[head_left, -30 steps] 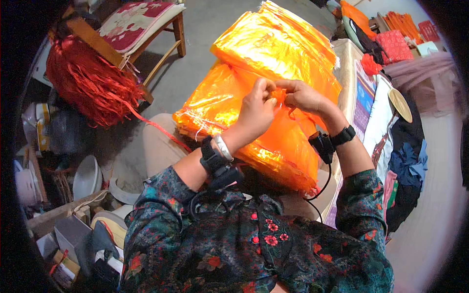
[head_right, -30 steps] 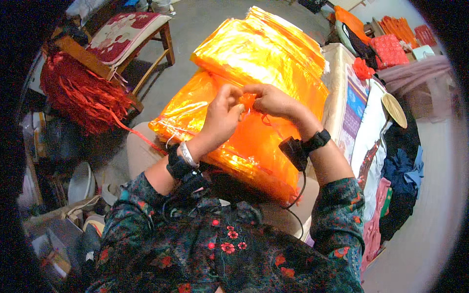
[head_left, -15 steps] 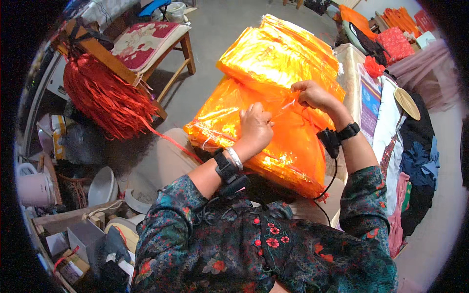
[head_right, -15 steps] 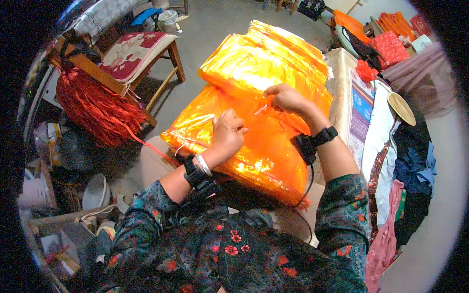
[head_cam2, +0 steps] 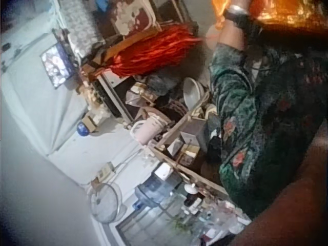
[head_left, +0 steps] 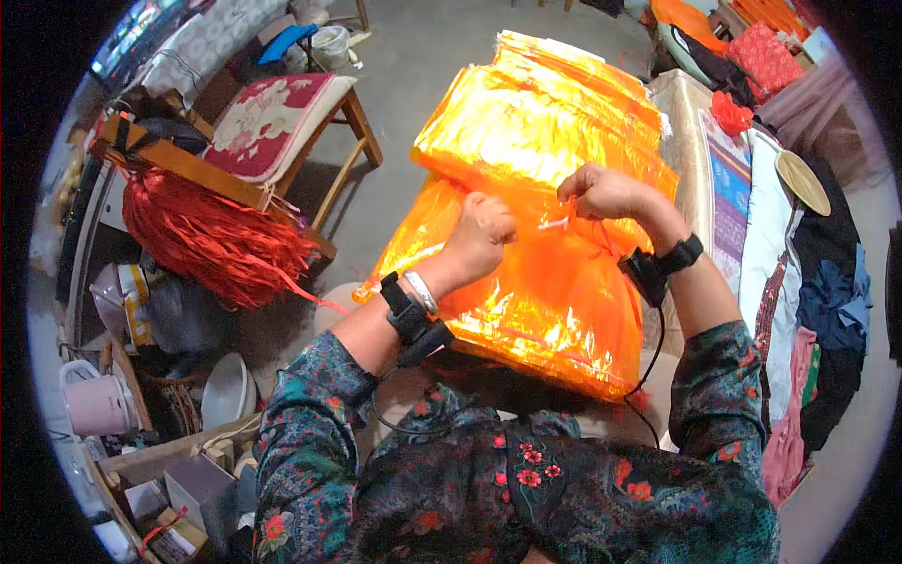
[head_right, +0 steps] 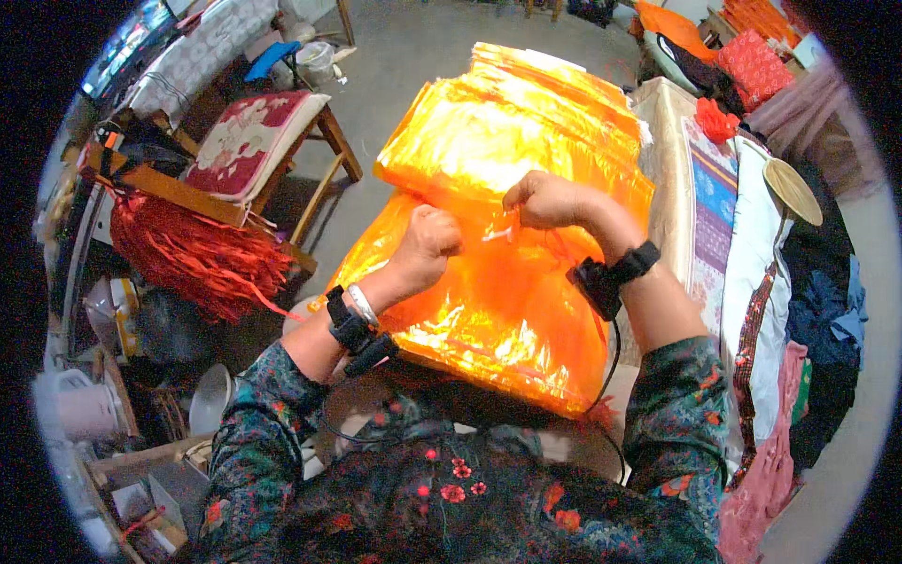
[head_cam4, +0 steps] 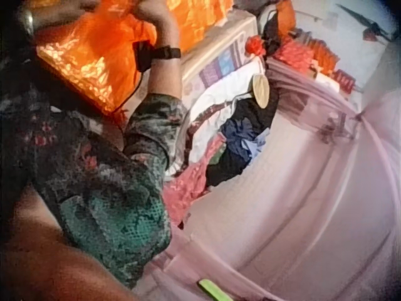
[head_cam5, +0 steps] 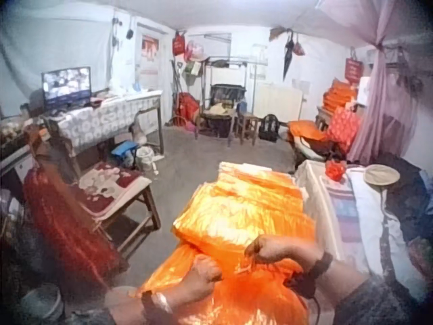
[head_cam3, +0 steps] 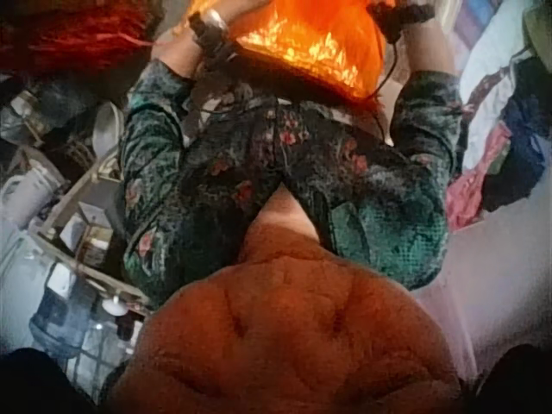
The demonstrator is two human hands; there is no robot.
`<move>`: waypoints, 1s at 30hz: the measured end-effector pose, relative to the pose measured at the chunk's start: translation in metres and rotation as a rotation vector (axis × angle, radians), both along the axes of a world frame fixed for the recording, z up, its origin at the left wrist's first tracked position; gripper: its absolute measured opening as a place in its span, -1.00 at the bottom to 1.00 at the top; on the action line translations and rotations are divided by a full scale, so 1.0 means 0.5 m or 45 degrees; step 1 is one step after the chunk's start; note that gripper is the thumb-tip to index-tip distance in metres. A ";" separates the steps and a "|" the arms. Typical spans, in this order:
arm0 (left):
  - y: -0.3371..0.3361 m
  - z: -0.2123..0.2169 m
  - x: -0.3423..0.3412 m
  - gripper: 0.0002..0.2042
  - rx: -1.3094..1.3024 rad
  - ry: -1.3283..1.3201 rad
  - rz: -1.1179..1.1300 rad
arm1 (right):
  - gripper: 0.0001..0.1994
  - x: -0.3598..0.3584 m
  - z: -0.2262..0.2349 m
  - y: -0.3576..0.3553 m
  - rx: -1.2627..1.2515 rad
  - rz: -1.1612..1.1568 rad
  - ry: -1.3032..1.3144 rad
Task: Tying red strings to bundle stacks of orange plastic sheets.
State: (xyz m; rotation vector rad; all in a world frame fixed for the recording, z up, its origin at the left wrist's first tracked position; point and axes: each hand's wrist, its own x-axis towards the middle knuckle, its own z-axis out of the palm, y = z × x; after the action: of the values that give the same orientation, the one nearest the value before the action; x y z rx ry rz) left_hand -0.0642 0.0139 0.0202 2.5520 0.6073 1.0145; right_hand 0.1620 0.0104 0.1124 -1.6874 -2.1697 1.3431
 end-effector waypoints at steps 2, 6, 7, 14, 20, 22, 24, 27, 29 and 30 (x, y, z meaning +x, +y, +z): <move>0.009 0.008 0.014 -0.93 0.034 0.000 -0.241 | -0.85 -0.015 -0.009 -0.004 0.124 0.073 -0.118; 0.002 0.051 0.039 -0.91 0.139 -0.065 -0.446 | -0.85 -0.024 -0.032 -0.031 0.162 0.280 0.136; 0.001 0.066 0.038 -0.77 0.081 -0.019 -0.444 | -0.87 -0.020 -0.038 -0.041 -0.038 -0.019 0.088; -0.036 0.114 0.037 -0.91 -0.396 0.159 -0.363 | -0.43 -0.076 -0.124 -0.100 0.107 -0.724 1.621; -0.043 0.061 0.049 -0.93 -0.352 0.089 -0.284 | -0.67 -0.067 -0.128 -0.171 0.511 -1.114 1.104; -0.053 0.042 0.054 -0.89 -0.379 -0.071 -0.128 | -0.77 -0.061 -0.126 -0.216 0.594 -1.194 0.713; -0.070 0.028 0.057 -0.88 -0.328 -0.117 -0.020 | -0.81 -0.083 -0.139 -0.257 0.138 -1.024 0.751; -0.090 0.019 0.057 -0.88 -0.319 -0.112 0.074 | -0.89 -0.116 -0.151 -0.270 -0.354 -1.048 1.109; -0.093 0.020 0.057 -0.89 -0.349 -0.112 0.107 | -0.92 -0.130 -0.148 -0.247 -0.534 -1.104 1.352; -0.092 0.020 0.056 -0.89 -0.369 -0.120 0.111 | -0.92 -0.134 -0.142 -0.231 -0.580 -1.140 1.406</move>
State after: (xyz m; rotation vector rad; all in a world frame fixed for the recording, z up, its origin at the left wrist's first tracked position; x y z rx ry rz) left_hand -0.0362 -0.0319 0.0301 2.2307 0.7832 0.9887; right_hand 0.0949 -0.1050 0.0416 -1.1902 -0.4557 1.8017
